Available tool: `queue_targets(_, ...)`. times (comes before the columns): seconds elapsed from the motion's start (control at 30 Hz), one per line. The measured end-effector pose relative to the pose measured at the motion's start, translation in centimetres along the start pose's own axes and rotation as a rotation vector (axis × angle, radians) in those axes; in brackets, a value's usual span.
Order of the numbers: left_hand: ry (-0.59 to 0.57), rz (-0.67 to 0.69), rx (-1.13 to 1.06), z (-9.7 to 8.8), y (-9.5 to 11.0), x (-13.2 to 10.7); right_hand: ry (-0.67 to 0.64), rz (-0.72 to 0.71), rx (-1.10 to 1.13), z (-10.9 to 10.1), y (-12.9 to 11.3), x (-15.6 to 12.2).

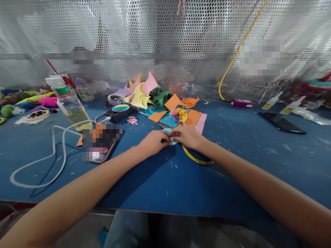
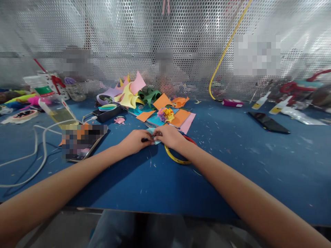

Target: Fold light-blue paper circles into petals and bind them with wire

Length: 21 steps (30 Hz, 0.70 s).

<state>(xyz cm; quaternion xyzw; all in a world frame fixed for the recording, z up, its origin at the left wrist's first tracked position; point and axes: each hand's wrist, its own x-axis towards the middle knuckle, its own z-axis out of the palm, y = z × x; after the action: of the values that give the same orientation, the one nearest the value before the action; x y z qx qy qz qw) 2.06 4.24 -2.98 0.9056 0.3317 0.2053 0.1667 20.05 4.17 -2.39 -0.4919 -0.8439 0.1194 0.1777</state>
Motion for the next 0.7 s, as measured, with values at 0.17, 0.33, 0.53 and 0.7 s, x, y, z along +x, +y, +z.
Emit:
queue_targets(0.17, 0.005, 0.015, 0.012, 0.0, -0.2, 0.1, -0.012, -0.05, -0.018, 0.0, 0.5, 0.2)
queue_targets(0.33, -0.018, 0.031, -0.006, 0.0, -0.3, 0.3, -0.02, -0.026, -0.026, -0.2, 1.3, 0.0)
queue_targets(0.53, -0.025, 0.048, -0.029, 0.0, -0.4, 0.4, -0.116, -0.079, -0.036, -1.5, 1.4, -0.5)
queue_targets(0.7, -0.035, 0.056, -0.05, -0.1, -0.4, 0.3, -0.186, -0.106, -0.057, -2.7, 0.8, -1.2)
